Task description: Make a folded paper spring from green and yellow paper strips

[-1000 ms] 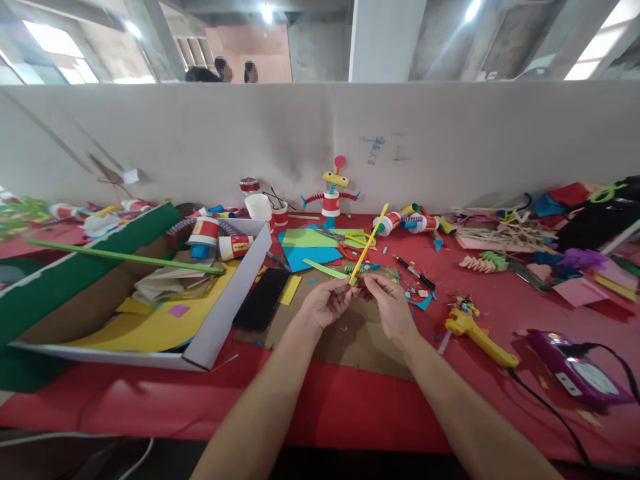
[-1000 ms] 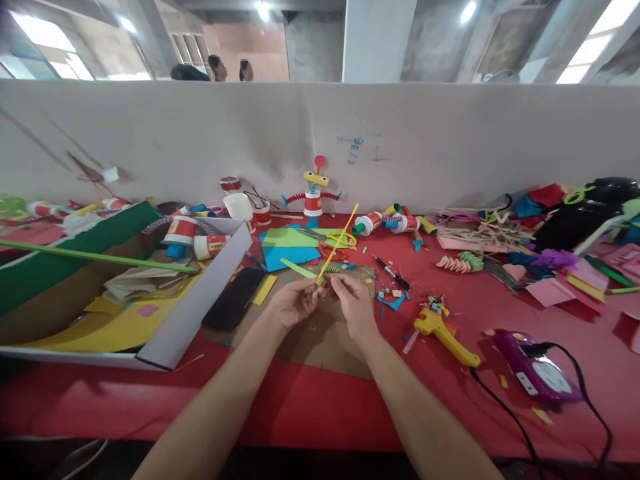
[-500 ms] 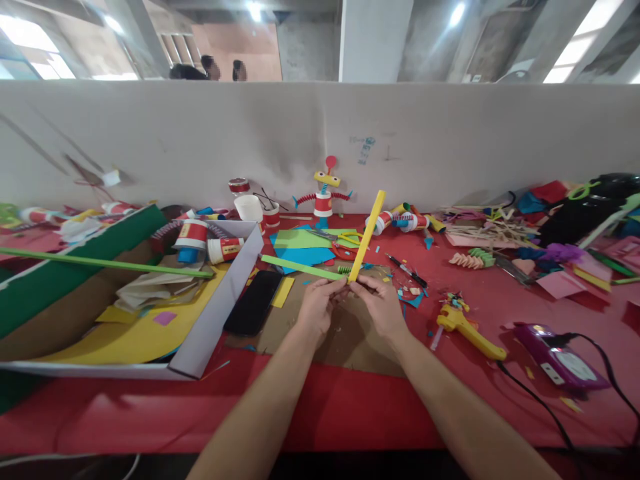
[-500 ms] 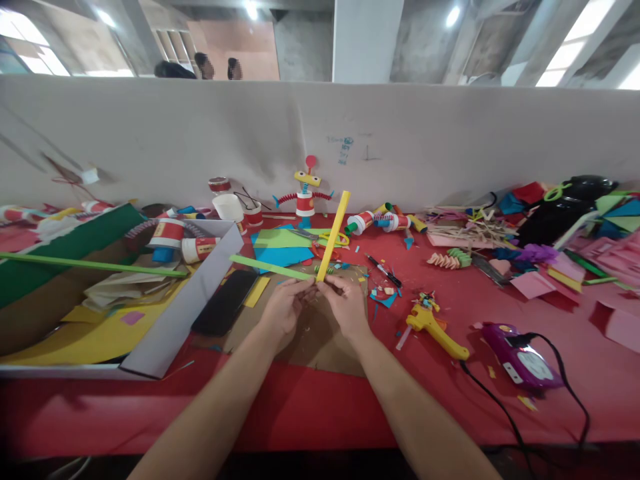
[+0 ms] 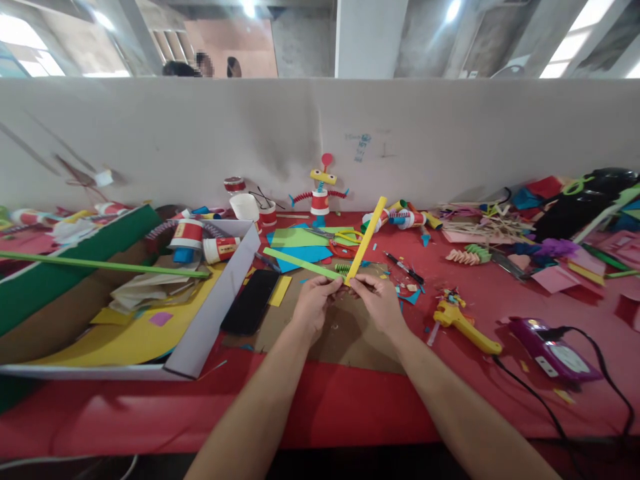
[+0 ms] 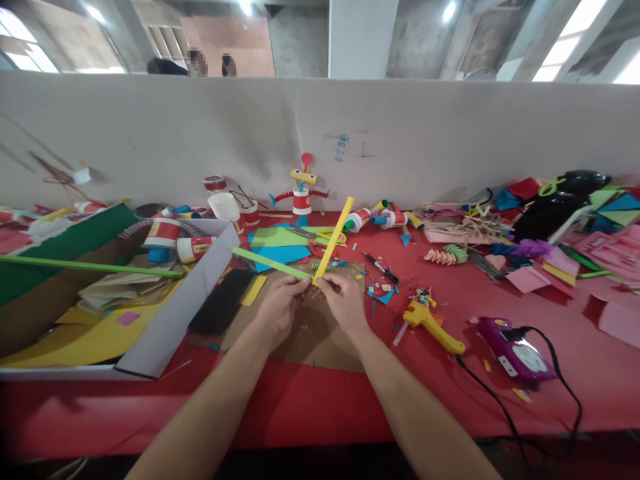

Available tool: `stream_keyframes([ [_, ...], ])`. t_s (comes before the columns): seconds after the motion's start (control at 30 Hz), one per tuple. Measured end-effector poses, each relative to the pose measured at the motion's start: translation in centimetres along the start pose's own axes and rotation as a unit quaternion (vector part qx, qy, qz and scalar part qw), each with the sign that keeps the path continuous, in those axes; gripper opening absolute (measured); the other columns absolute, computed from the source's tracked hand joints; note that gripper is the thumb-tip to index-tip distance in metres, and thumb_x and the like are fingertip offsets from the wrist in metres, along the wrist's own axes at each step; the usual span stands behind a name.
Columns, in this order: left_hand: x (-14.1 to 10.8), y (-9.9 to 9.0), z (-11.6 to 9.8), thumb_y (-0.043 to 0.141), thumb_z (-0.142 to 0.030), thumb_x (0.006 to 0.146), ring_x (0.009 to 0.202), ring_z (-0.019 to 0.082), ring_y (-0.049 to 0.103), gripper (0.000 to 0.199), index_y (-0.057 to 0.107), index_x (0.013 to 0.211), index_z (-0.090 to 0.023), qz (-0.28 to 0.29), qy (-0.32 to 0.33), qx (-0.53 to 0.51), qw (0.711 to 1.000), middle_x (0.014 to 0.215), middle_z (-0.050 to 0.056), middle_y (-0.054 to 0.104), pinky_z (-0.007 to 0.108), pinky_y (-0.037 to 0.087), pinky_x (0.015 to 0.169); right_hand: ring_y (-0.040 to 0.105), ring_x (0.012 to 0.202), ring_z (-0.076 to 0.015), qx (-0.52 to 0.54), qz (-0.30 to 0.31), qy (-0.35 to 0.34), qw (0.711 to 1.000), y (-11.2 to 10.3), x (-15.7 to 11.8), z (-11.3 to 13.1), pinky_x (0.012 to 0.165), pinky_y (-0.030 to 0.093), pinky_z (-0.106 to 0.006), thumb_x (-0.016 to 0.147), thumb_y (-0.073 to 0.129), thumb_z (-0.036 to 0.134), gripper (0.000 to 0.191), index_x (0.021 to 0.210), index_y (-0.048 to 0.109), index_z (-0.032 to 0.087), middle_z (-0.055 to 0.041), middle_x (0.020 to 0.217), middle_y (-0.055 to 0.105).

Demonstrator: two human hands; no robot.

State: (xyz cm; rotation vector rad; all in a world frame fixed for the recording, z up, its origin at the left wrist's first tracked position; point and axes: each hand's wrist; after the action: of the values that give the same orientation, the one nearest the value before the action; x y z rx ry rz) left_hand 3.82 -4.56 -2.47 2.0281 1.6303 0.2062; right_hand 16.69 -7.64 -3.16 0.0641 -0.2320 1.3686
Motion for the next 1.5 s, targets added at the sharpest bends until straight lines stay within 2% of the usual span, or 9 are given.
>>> stream_keyframes([
  [0.27,-0.3,0.3,0.0,0.076,-0.028,0.056,0.06,0.014,0.06,0.022,0.064,0.063,-0.012,-0.007,0.019,0.037,0.999,0.062,0.005,0.065,0.027,0.046,0.065,0.059,0.062,-0.0163,0.058,-0.016,0.061,0.996,0.1,0.1,0.3,0.061,0.05,-0.03,0.068,0.065,0.04,0.023,0.078,0.072,0.02,-0.0027,0.068,0.067],
  [0.43,-0.4,0.2,0.4,0.076,-0.023,0.055,0.063,0.015,0.061,0.022,0.066,0.07,-0.011,-0.01,0.032,0.054,0.998,0.068,0.006,0.067,0.029,0.046,0.067,0.058,0.061,-0.015,0.066,-0.021,0.059,0.996,0.2,0.1,0.3,0.063,0.048,-0.029,0.066,0.067,0.037,0.021,0.076,0.072,0.019,-0.0025,0.068,0.067],
  [0.77,-0.2,0.6,0.8,0.077,-0.018,0.052,0.056,0.012,0.059,0.024,0.059,0.067,-0.014,-0.052,0.054,0.002,0.997,0.06,0.0,0.061,0.028,0.048,0.066,0.056,0.064,-0.0143,0.104,-0.019,0.077,0.991,0.5,0.1,-0.3,0.063,0.045,-0.028,0.064,0.069,0.04,0.026,0.079,0.071,0.019,-0.002,0.072,0.067],
  [0.97,-0.2,0.6,0.8,0.072,-0.01,0.057,0.065,0.013,0.063,0.016,0.063,0.069,-0.012,-0.003,0.016,-0.061,0.998,0.069,0.003,0.065,0.027,0.049,0.074,0.052,0.056,-0.0115,0.137,-0.028,0.094,0.986,0.2,0.7,-0.4,0.058,0.041,-0.026,0.062,0.07,0.037,0.021,0.072,0.07,0.018,-0.0002,0.063,0.064],
  [1.1,0.2,0.1,1.0,0.068,-0.006,0.062,0.067,0.011,0.064,0.011,0.06,0.064,-0.013,-0.02,-0.046,-0.118,0.992,0.067,0.002,0.065,0.025,0.051,0.075,0.051,0.054,-0.0103,0.152,-0.018,0.113,0.982,0.0,0.8,-0.2,0.055,0.039,-0.025,0.059,0.071,0.034,0.018,0.068,0.07,0.018,0.0003,0.06,0.063],
  [1.23,0.5,-0.2,1.2,0.065,-0.002,0.065,0.064,0.009,0.063,0.012,0.061,0.064,-0.013,-0.029,-0.077,-0.114,0.99,0.067,0.002,0.065,0.02,0.053,0.069,0.049,0.054,-0.0096,0.137,-0.017,0.103,0.985,0.0,0.6,-0.2,0.054,0.037,-0.024,0.061,0.071,0.031,0.017,0.07,0.071,0.018,0.0006,0.061,0.063],
  [1.5,0.0,0.1,0.8,0.068,-0.003,0.063,0.063,0.008,0.062,0.012,0.063,0.066,-0.013,-0.017,-0.077,-0.087,0.993,0.066,0.001,0.065,0.017,0.052,0.067,0.053,0.056,-0.0131,0.114,-0.01,0.102,0.988,-0.1,0.4,0.0,0.056,0.04,-0.027,0.058,0.073,0.034,0.019,0.071,0.073,0.02,-0.0005,0.064,0.066],
])
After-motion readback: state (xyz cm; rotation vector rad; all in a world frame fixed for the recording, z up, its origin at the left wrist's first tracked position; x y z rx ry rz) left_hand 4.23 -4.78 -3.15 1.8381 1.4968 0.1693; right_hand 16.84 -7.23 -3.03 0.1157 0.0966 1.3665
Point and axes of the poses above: each hand's wrist, its own x-axis towards the middle knuckle, its own y-axis out of the palm, z = x × y
